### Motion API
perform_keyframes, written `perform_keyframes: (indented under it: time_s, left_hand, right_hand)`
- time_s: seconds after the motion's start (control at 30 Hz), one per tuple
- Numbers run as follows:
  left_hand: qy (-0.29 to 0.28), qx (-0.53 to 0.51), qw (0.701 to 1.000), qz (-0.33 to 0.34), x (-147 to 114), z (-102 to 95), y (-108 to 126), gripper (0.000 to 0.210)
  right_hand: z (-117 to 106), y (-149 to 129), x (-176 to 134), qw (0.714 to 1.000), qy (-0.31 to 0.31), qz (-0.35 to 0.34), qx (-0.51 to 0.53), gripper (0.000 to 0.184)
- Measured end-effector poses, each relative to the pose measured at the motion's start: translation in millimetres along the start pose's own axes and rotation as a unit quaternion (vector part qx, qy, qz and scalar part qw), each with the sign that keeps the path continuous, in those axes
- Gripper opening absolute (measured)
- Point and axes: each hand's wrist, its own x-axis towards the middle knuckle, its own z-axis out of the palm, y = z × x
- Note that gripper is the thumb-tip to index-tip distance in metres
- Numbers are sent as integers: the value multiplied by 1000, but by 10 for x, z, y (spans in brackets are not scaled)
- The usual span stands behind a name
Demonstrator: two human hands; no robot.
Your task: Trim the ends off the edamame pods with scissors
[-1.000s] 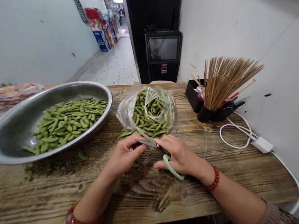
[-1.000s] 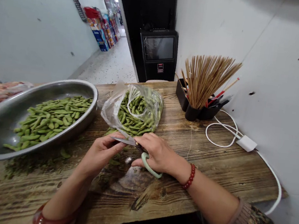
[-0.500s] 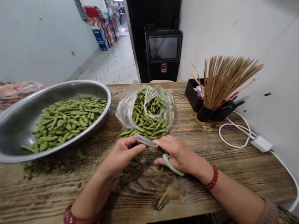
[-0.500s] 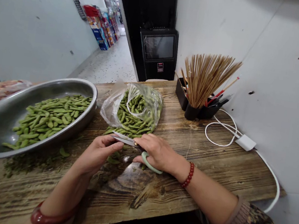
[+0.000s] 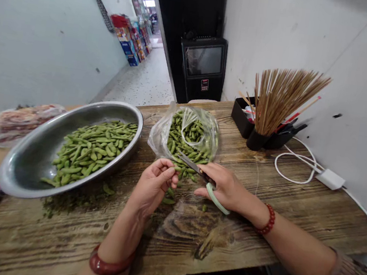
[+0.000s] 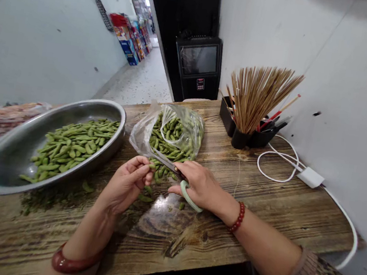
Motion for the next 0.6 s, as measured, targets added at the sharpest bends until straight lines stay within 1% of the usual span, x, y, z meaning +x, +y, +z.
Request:
perform_keyframes:
  time_s: [0.1,0.23,0.3,0.37,0.5,0.6]
  left_hand:
    - [4,-19,1000,-2,4,-1,-3,24]
    - [-20,-16,999,-20,11,-9,-52,28]
    - [-29,-6,999,-21,10,-6,-78,26]
    - [-38,18,999,-14,2,2,-98,23]
    - [-66,97,993,-6,-22,20,-116,18]
    - [-88,132,987,-8,-30,28,-108,16]
  right_hand:
    - [5,-19,-7,1000,-16,-11,-4,54]
    - [3,-43,-16,999,-39,-12,-21,61]
    - [-7,-60,-15,998,-47,-10,-28,62]
    - [-19,-80,-10,998,-49,-10,-33,61]
    - [-26,-103,-3,998,-53,-17,-40,57]
    - [-8,-84,-1,999,-31,-13,-34,55]
